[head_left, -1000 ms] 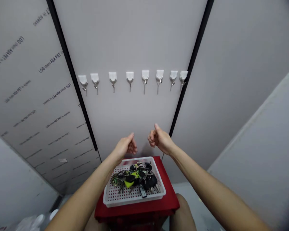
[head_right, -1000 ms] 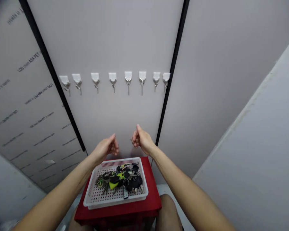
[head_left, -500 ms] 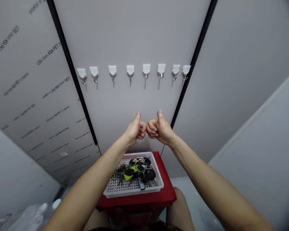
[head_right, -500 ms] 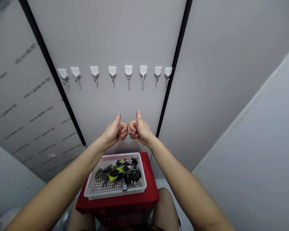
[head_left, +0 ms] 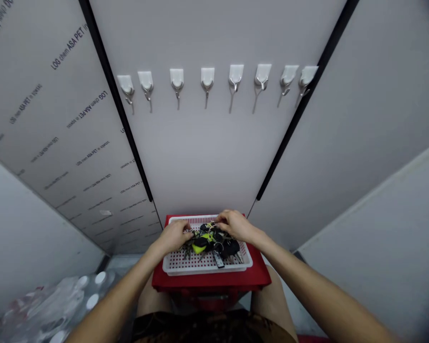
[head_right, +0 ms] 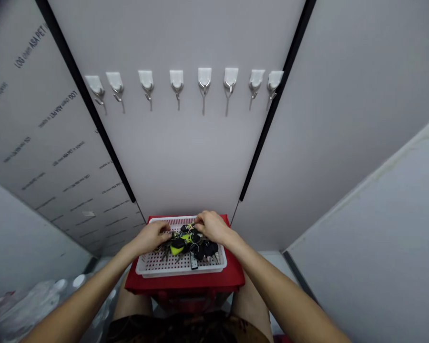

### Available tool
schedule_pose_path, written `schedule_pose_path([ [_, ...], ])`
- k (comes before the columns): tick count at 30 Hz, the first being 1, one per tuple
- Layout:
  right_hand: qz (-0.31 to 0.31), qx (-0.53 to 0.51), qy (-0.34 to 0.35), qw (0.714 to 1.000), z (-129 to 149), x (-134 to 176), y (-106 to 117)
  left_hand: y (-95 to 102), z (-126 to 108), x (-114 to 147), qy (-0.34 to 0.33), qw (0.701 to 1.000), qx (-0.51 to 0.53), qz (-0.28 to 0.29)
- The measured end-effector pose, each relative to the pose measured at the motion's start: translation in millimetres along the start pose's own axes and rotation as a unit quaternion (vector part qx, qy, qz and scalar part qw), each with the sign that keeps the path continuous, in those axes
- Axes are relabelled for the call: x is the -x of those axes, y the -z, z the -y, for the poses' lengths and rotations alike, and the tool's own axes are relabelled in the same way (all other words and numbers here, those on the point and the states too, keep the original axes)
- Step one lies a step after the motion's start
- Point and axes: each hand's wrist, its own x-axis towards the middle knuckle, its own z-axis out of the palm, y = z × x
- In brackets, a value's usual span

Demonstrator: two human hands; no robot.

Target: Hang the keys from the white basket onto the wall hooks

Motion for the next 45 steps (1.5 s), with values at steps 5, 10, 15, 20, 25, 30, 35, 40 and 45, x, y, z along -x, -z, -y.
schedule_pose_path([
  [5, 0.005, 0.155, -0.047, 0.987, -20.3, 12.4, -0.2, -11.3, -1.2, 5.4, -0.048, 0.998, -0.023, -0.013],
  [10, -0.008, 0.234, -0.048, 0.971, -21.4, 14.2, -10.1, -21.0, -32.5, -8.5, -0.077, 0.996, 0.018, -0.051],
  [15, -0.024, 0.236, -0.043, 0.97, -20.4, 11.5, -12.0, -37.7, -56.9, -9.2, -0.133, 0.991, 0.012, -0.034],
  [20, -0.057, 0.024, -0.08, 0.995, -26.5, 15.4, 2.9, -39.1, -56.1, -5.5, -0.118, 0.993, 0.023, -0.001],
  [25, -0.091, -0.194, -0.054, 0.975, -21.2, 19.4, 20.7, -29.5, -59.3, -20.6, -0.033, 0.972, 0.218, -0.085],
  [30, -0.125, -0.364, -0.006, 0.923, -6.7, 22.4, 35.8, -14.0, -79.0, -39.1, -0.002, 0.893, 0.443, -0.075],
  [35, -0.126, -0.442, 0.006, 0.888, 4.1, 26.5, 44.9, -0.5, -97.7, -36.6, -0.023, 0.849, 0.528, 0.003],
  [40, -0.124, -0.514, 0.007, 0.849, 8.4, 25.8, 46.3, 9.5, -95.8, -33.8, 0.038, 0.828, 0.559, -0.001],
  [45, -0.136, -0.511, 0.014, 0.849, 13.1, 16.2, 44.7, 21.5, -89.4, -36.4, 0.06, 0.809, 0.583, -0.041],
])
